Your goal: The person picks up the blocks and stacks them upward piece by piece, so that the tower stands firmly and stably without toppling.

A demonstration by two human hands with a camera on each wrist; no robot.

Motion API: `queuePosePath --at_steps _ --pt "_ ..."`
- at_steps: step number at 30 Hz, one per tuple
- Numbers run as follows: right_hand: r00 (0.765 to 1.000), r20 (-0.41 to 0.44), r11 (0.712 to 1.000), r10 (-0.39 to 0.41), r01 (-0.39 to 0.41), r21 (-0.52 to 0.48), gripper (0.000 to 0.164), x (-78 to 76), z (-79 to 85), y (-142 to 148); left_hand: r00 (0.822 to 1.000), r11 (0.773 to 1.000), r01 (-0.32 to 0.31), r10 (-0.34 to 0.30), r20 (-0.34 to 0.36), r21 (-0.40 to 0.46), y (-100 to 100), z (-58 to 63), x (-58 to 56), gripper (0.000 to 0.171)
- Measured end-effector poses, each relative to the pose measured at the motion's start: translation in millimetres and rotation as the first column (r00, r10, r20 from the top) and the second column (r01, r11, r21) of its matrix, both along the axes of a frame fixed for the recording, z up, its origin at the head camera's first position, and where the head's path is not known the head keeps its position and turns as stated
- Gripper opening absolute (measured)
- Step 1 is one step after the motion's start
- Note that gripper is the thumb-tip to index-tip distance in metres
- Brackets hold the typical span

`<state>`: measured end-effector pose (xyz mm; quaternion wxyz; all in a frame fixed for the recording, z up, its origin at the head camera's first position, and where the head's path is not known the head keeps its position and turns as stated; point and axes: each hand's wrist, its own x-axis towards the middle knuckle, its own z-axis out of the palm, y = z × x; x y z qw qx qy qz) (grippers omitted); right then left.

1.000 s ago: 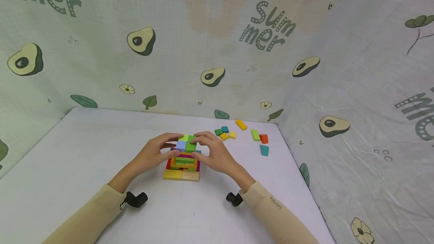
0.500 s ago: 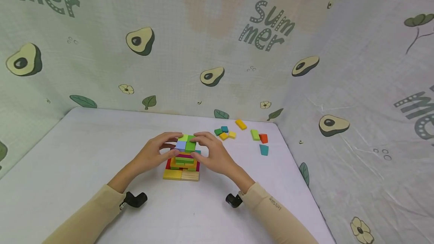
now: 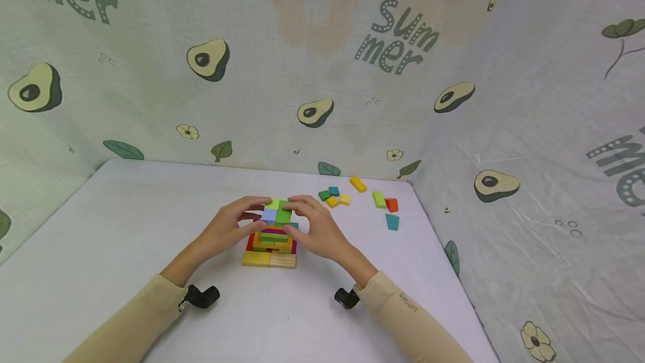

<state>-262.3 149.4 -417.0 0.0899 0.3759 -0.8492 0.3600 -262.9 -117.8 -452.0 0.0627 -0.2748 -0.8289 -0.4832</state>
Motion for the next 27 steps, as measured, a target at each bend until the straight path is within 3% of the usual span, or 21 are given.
queuePosePath --at_steps 9,19,23,27 --pt "1.000 -0.004 1.000 -0.021 0.021 -0.009 0.038 0.8 -1.7 -1.7 0.999 1.000 0.016 -0.016 0.032 0.016 0.1 0.7 -0.3 0.059" --pt "1.000 -0.002 1.000 -0.013 0.013 -0.009 0.044 0.8 2.7 8.3 1.000 1.000 0.003 -0.003 0.009 0.008 0.5 0.7 -0.3 0.060" --pt "0.998 -0.033 0.998 -0.061 0.061 -0.001 0.046 -9.0 5.3 29.2 1.000 1.000 -0.004 0.004 0.021 0.004 1.6 0.9 0.1 0.060" --pt "0.983 -0.041 0.978 -0.181 0.184 0.094 0.041 -34.5 -1.2 53.4 1.000 1.000 -0.015 0.015 0.019 -0.002 0.4 -0.5 0.8 0.059"
